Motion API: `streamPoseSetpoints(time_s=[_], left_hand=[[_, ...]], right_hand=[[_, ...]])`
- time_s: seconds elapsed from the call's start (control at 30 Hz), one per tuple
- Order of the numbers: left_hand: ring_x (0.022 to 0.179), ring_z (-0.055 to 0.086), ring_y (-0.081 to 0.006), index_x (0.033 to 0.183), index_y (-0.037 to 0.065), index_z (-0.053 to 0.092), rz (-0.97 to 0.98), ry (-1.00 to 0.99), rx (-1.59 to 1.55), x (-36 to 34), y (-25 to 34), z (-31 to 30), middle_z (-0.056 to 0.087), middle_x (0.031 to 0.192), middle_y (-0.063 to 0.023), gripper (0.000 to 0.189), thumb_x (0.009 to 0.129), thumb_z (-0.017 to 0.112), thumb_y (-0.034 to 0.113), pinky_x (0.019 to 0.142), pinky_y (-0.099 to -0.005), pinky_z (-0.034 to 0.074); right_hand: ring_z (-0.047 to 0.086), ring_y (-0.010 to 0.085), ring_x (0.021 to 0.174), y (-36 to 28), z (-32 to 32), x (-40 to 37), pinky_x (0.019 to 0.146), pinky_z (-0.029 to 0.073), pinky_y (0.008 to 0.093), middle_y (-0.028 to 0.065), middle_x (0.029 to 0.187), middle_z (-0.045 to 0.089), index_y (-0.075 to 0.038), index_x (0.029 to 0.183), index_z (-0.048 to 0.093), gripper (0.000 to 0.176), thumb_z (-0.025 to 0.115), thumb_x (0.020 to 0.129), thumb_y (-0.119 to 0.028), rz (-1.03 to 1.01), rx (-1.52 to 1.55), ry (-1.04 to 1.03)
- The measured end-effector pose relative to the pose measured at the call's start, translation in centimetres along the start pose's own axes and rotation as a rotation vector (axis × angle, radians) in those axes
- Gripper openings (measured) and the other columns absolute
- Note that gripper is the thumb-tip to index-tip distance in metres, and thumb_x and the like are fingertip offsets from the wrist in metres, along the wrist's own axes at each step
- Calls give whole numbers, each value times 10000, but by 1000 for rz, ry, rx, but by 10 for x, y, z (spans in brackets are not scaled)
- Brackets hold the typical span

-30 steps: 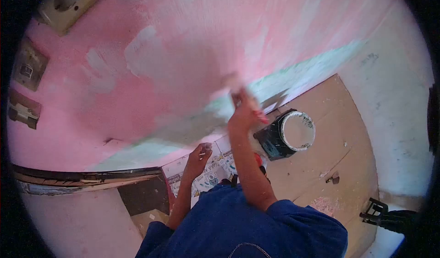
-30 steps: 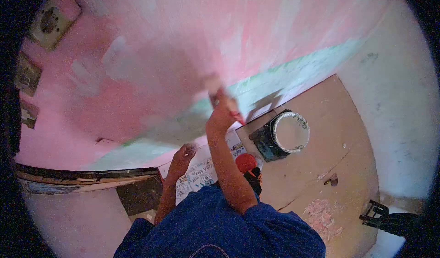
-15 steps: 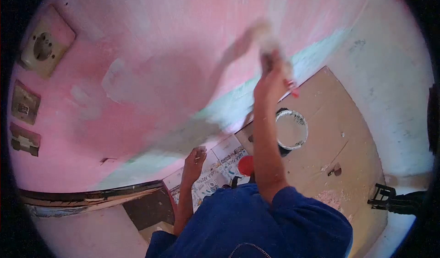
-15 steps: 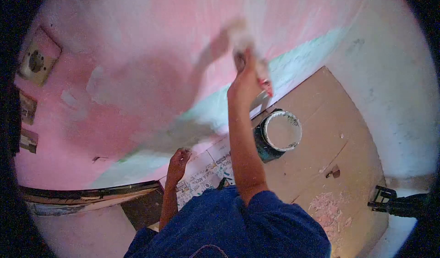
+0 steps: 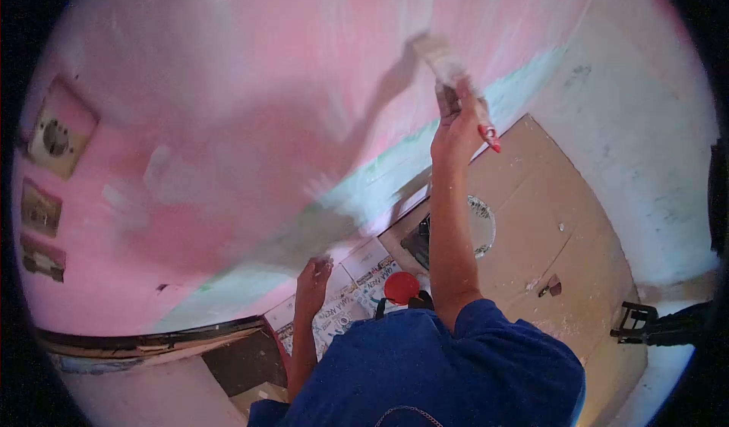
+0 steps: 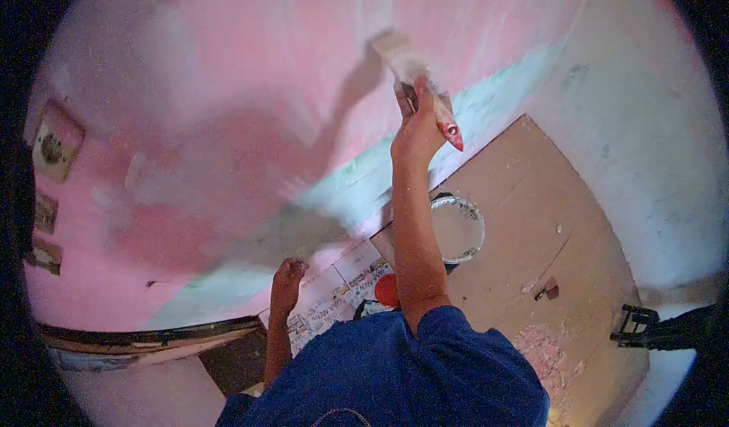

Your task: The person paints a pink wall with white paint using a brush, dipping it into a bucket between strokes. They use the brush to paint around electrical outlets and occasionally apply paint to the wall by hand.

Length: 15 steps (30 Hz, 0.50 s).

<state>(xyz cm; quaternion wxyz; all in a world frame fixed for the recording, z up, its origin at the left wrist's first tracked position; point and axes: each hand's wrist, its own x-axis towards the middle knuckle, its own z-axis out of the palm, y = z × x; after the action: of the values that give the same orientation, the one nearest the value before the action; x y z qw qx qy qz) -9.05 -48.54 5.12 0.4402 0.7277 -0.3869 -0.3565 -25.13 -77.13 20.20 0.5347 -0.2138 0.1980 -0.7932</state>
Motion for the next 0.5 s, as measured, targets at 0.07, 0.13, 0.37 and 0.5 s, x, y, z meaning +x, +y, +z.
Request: streamPoseSetpoints(time_s=[0.07,0.13,0.37,0.5], left_hand=[[906,565,-178,1042,-7,528,-12,-16,56,-2,2,10,607,967,-121,227,870,519,141,803,-298,434],[902,566,-181,1036,-13,534,-50,9,-119,3,10,24,607,962,-124,232,869,520,148,806,-300,431],[874,563,-157,1044,-3,538,98,-103,40,19,16,51,605,948,-103,221,868,520,131,781,-297,445],[896,565,-160,1052,3,536,-24,-88,106,21,46,66,605,966,-106,222,869,517,127,784,-298,447]], right_hand=[[572,187,811,-3,5,-12,722,481,287,103,871,578,9,884,550,141,581,798,-98,-107,-202,-48],[574,175,745,92,-85,-30,652,497,316,98,827,588,8,853,548,147,614,758,-83,-243,-695,-18],[584,174,696,131,-178,15,687,509,305,98,801,600,23,841,562,141,563,781,-105,218,-567,93],[547,172,794,7,-35,49,798,411,309,55,845,583,-25,800,552,134,527,833,-153,143,-27,-49]])
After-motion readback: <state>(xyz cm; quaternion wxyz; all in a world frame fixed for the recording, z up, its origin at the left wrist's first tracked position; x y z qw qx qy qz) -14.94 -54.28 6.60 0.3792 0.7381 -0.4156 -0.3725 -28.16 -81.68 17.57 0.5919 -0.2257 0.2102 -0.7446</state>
